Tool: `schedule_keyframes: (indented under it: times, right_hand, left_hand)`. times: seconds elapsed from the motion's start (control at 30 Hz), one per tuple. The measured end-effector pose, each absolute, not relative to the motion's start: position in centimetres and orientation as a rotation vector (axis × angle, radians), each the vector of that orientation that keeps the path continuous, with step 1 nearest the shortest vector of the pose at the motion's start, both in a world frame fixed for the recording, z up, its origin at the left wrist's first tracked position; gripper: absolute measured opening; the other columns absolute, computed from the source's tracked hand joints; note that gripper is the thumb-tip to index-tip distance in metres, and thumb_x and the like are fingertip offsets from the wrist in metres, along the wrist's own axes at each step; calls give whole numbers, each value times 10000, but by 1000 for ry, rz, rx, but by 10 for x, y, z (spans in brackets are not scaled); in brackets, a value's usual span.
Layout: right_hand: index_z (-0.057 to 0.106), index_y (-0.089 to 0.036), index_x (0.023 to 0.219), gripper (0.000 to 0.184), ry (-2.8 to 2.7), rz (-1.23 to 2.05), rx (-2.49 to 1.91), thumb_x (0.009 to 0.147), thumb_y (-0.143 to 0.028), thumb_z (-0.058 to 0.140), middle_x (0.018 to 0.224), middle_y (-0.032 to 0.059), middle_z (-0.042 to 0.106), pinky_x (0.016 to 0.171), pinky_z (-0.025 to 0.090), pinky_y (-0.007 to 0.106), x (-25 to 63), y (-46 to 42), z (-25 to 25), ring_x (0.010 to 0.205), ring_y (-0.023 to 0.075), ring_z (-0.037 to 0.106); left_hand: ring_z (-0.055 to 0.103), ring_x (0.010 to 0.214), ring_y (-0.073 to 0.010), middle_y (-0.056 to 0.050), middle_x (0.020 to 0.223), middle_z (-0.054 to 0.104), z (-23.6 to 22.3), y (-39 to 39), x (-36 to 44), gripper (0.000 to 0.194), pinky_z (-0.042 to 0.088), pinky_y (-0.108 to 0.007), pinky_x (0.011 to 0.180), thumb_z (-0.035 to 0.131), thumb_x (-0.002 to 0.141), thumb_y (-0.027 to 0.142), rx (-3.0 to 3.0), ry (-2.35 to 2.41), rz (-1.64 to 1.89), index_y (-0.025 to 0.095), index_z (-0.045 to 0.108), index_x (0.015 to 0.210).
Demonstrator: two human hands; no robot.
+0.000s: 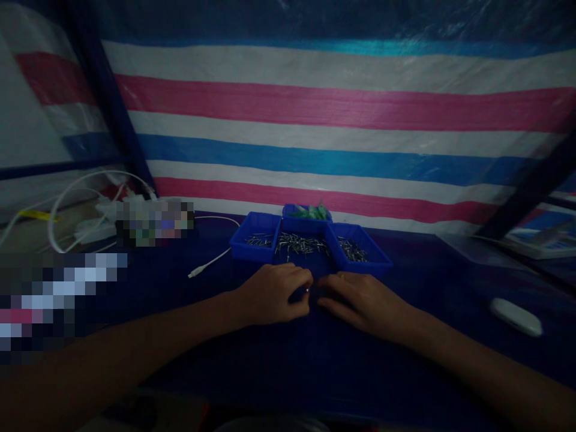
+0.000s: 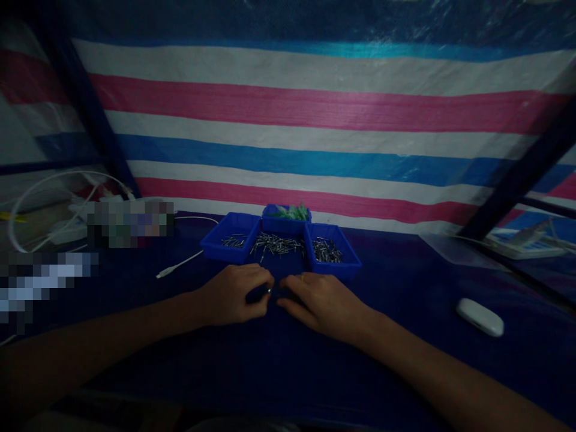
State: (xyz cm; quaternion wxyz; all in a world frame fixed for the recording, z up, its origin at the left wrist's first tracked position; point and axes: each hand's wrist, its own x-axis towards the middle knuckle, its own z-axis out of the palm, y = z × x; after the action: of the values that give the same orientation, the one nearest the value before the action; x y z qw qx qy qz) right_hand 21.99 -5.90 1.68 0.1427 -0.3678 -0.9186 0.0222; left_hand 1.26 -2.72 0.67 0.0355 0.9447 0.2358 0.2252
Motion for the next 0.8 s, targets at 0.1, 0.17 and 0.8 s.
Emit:
schedule_keyframes:
  times: [0.1, 0.17, 0.8]
  right_hand:
    - [552, -154, 975, 215, -2656, 41, -1050, 912, -275, 386, 771, 52, 598, 606, 402, 258, 220, -58, 17, 665, 142, 558]
    - [558, -152, 956, 220, -2674, 10, -1036, 916, -250, 365, 765, 52, 593, 601, 394, 256, 221, -57, 16, 658, 139, 546]
    - [549, -150, 831, 194, -2697, -96, -1177, 907, -238, 394, 711, 33, 570, 568, 339, 244, 223, -49, 11, 626, 134, 526]
  left_hand:
    - [536, 720, -123, 3, 754, 568, 6, -26, 12, 46, 408, -221, 645, 474, 777, 179, 2924, 753, 683, 166, 506, 807]
    - [535, 721, -122, 6, 755, 572, 6, -25, 12, 38, 404, -218, 649, 476, 791, 183, 2936, 747, 667, 166, 508, 803]
    - [531, 715, -124, 3, 759, 569, 6, -22, 10, 96, 389, -230, 617, 445, 842, 222, 3020, 835, 646, 162, 511, 806]
